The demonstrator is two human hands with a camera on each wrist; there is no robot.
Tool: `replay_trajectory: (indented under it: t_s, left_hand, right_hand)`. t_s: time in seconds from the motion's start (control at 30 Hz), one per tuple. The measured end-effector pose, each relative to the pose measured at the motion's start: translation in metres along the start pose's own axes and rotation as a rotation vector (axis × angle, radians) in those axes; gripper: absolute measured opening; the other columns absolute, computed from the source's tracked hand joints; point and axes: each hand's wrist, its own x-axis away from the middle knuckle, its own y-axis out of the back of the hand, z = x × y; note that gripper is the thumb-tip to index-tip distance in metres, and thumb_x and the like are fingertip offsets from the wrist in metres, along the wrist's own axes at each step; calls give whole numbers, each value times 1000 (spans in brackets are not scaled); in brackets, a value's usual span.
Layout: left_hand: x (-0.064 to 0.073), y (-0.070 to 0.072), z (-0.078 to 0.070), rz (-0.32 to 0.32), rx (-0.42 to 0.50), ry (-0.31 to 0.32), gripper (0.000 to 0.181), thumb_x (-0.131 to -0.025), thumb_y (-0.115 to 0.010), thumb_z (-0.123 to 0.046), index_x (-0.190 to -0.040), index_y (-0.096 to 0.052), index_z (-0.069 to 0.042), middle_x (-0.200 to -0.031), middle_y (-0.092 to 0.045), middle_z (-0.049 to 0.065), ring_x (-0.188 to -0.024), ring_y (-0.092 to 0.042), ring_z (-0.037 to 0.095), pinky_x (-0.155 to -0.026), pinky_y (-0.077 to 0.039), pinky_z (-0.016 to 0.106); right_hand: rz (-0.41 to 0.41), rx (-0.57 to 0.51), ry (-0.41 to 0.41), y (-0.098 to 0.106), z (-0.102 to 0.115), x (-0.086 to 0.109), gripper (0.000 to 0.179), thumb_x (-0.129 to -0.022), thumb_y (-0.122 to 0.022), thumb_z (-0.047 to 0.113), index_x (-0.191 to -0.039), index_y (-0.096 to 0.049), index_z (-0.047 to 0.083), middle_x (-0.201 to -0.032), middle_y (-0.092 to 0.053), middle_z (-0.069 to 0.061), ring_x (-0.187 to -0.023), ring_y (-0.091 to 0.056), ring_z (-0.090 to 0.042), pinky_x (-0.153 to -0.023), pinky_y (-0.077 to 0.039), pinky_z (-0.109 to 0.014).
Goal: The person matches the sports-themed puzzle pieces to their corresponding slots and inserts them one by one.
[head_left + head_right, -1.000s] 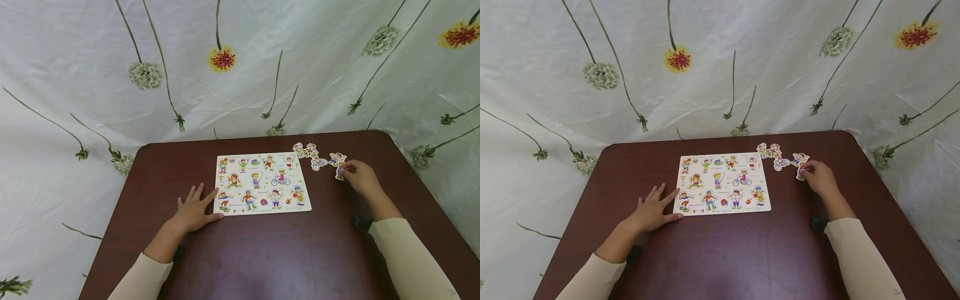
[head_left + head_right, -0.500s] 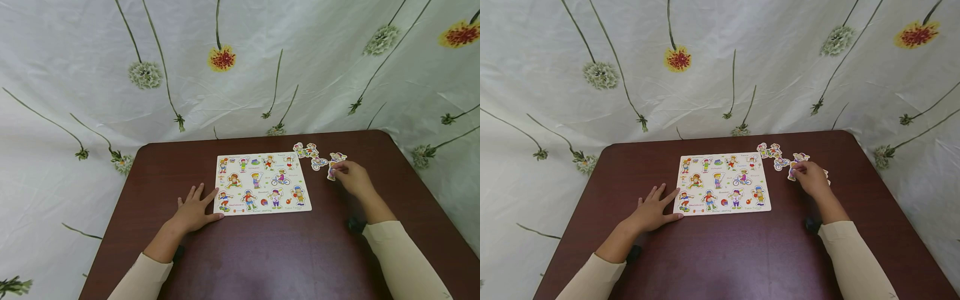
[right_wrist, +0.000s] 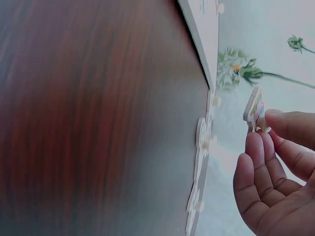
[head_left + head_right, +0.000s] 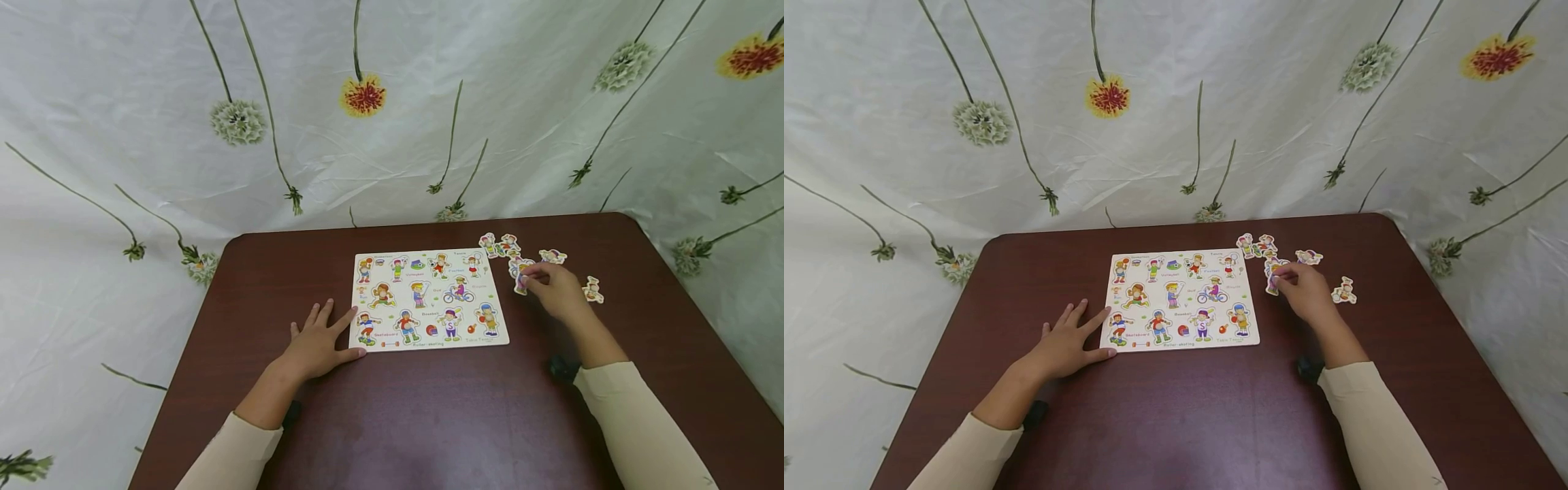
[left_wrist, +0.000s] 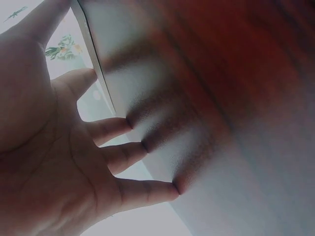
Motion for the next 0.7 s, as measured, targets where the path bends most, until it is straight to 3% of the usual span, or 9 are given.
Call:
replay_trajectory:
  t_s: [0.7]
  left_hand:
    - [-2, 0, 0, 1, -3, -4, 88, -89, -64, -66, -161, -28, -31, -169, -11, 23, -156, -5, 49, -110, -10, 83]
  right_hand:
    - [95, -99, -8, -50, 45, -6, 18, -100, -64, 17, -111, -69, 4, -111, -66, -15, -99, -65, -29, -79, -51, -34]
